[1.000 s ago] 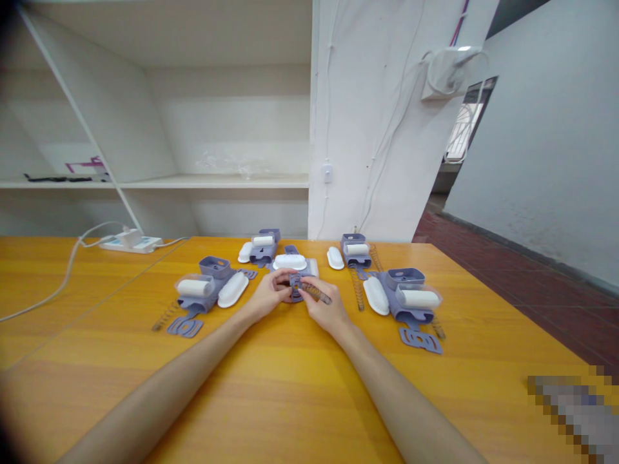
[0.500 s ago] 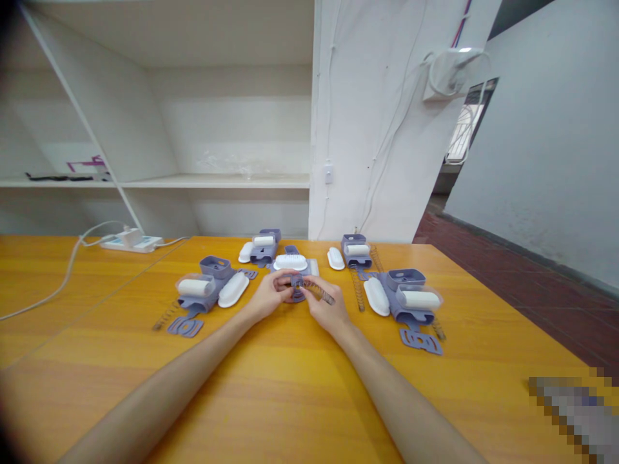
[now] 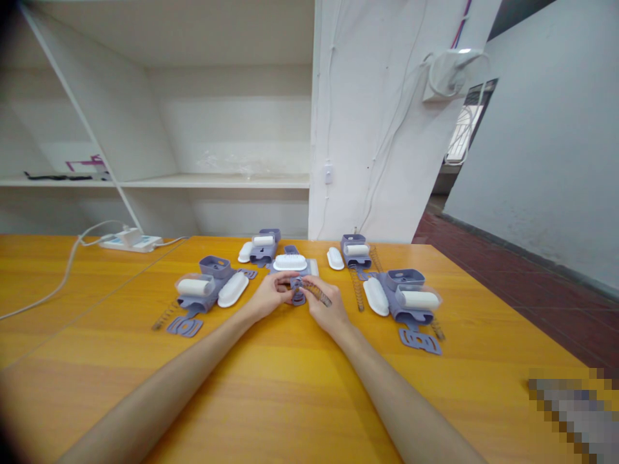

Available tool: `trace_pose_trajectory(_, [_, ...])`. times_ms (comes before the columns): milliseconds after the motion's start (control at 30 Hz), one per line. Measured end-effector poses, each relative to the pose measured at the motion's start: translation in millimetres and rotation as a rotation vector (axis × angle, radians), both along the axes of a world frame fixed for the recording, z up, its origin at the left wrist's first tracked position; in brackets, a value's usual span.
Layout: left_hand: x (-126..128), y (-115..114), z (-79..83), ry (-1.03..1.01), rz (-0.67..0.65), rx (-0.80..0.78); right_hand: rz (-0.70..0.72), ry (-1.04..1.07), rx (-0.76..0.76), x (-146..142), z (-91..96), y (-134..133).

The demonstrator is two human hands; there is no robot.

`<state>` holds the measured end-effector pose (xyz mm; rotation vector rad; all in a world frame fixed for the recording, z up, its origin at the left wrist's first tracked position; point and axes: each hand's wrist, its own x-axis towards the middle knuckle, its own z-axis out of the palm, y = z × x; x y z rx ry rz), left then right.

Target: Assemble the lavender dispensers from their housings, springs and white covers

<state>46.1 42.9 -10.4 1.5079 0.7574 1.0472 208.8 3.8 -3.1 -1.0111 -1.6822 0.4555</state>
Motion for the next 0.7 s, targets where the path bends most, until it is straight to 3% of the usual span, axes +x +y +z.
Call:
trace_pose_trajectory(500, [-1.3, -1.4, 6.0, 0.006, 0.008, -0.052, -0.055, -0.131, 0.031, 0.3, -1.8, 4.0])
trace_pose_trajectory(700, [-2.0, -1.3, 7.4, 0.069, -0.015, -0.055, 0.002, -0.167, -0.030, 2.5, -2.2, 7.2])
